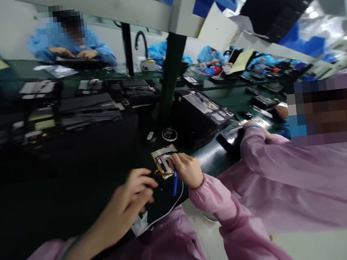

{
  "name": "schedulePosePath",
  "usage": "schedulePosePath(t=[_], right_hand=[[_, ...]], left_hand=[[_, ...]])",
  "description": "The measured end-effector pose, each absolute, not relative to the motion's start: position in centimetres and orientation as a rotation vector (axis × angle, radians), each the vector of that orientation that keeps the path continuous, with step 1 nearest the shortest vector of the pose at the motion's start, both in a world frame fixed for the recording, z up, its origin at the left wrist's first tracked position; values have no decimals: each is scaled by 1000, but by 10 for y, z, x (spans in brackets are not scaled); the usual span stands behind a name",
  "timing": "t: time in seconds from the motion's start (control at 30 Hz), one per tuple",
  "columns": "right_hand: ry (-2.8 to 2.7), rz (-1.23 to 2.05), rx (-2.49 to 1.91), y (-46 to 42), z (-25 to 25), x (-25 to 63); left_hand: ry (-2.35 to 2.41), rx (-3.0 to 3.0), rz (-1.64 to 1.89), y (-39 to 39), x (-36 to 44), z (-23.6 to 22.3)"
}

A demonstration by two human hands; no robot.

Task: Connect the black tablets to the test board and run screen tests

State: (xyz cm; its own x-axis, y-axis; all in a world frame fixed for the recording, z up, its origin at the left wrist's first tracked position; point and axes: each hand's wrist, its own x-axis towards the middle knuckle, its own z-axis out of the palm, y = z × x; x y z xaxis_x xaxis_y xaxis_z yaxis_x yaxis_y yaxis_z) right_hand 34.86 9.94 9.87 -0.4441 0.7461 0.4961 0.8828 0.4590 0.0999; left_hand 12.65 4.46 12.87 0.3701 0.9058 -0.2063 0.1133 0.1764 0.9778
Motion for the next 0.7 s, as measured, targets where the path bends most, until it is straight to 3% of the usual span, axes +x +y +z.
schedulePosePath(t=[0.23,0.47,0.7], right_hand=[[-2375,-741,-1299,93,93,355],[-1999,-542,-1482,72,71,386],[-1826,-322,-1283,42,57,386]], left_hand=[[837,762,610,32,192,109],[859,1095,586,10,195,102],[1096,1442,663,8,197,97]])
